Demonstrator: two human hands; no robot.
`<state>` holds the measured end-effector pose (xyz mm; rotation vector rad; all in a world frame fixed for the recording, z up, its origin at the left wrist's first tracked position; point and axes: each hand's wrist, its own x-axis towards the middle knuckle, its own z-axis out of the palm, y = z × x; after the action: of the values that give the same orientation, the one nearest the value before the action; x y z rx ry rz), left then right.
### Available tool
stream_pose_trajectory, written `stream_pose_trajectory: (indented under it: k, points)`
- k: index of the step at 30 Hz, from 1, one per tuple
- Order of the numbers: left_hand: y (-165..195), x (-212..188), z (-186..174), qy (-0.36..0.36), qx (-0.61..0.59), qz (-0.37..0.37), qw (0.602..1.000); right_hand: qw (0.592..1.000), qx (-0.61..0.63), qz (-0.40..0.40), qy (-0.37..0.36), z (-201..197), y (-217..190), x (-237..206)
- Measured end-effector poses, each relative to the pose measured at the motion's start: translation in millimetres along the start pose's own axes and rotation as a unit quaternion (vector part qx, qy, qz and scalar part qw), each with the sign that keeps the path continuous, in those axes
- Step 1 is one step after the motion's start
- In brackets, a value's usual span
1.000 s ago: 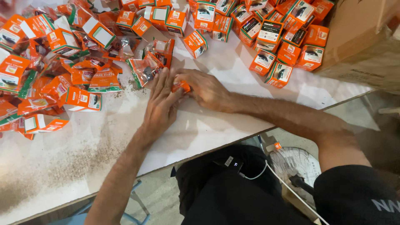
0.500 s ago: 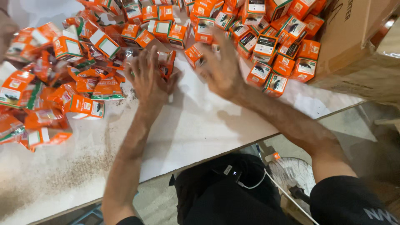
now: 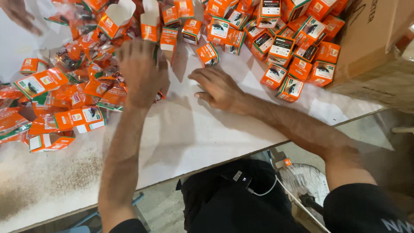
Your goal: The person picks small orange product boxes from a pile on the table, opens an orange plastic pouch, inserts a box into it, and places the packed pouch onto a growing pile. They repeat this packing cycle continuously, occasionally gathering boxes closer to reach them.
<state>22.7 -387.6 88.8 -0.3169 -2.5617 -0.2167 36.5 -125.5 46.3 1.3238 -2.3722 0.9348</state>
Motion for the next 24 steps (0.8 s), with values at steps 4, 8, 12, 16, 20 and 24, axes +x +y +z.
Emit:
stream_pose_trajectory:
  k: [4,8,12,16,20,24]
  points:
    - [9,39,45,0.130,0.150,0.270,0.942,1.000,0.000,-0.001,-0.019,2,5,-2]
    - [-5,67,62,0.043,0.132,0.264,0.955,1.000,0.021,0.002,0.023,-9,1,-2]
    - [12,42,39,0.037,-0.075,0.070,0.994,0.982,-0.008,-0.047,0.182,-17,-12,3]
    - [64,-29,5,0.059,-0.335,0.102,0.935,0.993,0.103,0.005,0.063,-15,-23,-3]
    - [51,-70,-42,-0.061,-0.408,-0.074,0.908,0.986,0.138,0.092,-0.032,3,-24,-14]
    - [29,-79,-59,0.004,-0.126,-0.092,0.988,0.989,0.114,0.097,-0.022,18,-16,-18]
